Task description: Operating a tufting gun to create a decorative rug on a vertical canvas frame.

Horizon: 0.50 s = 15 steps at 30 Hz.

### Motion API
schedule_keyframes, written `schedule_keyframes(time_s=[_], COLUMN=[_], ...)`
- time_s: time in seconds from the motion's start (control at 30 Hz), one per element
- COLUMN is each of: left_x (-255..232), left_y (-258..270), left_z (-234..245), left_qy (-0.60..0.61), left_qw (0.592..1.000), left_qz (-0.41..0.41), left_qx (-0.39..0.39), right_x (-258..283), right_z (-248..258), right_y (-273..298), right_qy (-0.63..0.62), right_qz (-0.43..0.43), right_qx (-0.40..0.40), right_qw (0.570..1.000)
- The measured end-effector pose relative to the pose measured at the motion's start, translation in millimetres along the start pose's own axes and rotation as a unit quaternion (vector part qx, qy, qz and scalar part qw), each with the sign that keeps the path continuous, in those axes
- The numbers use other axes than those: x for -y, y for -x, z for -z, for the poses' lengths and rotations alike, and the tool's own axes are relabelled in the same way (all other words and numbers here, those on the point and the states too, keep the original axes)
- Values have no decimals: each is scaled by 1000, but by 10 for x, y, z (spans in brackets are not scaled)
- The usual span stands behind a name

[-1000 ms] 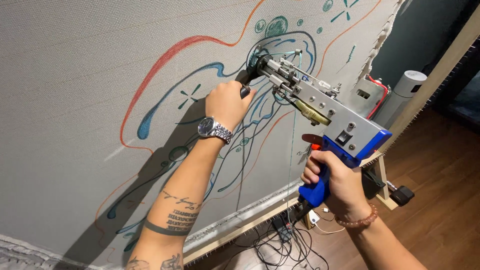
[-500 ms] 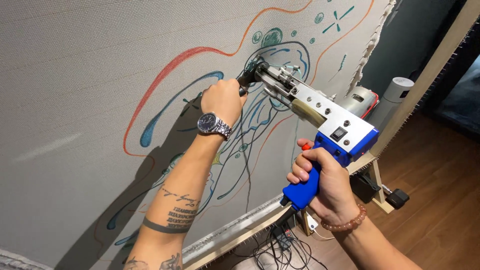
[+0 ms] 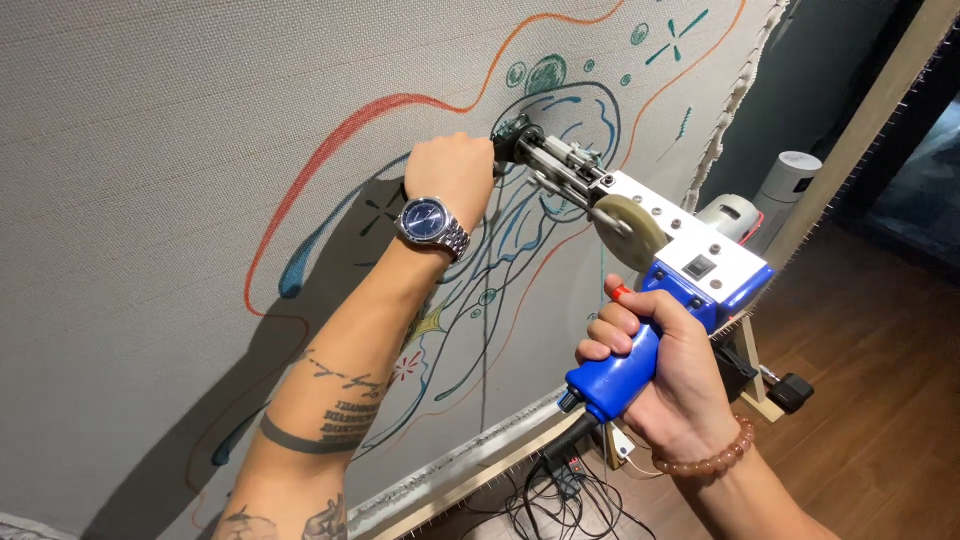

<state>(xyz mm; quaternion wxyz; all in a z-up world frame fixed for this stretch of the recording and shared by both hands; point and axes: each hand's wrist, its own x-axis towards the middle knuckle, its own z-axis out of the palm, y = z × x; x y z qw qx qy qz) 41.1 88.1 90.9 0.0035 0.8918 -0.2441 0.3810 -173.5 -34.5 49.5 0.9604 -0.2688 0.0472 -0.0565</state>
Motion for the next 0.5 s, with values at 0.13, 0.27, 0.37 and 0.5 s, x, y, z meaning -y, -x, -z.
schedule_keyframes(time_s=[0.13, 0.27, 0.37, 0.5], left_x=[-2, -1, 7, -23], left_y=[-48, -76, -78, -99], left_z=[-54, -28, -43, -31], left_qy=[-14, -12, -10, -13], left_qw=[1000, 1000, 1000, 1000], left_qz=[-5, -8, -9, -2], left_qx=[11, 7, 7, 14], right_x=[22, 58, 68, 80], right_z=[13, 11, -4, -35], right_y=[-30, -60, -64, -61], right_qy=[-13, -9, -8, 2], right_qz=[-10, -5, 0, 9], right_qx=[19, 13, 8, 4], right_qw=[1000, 1000, 1000, 1000])
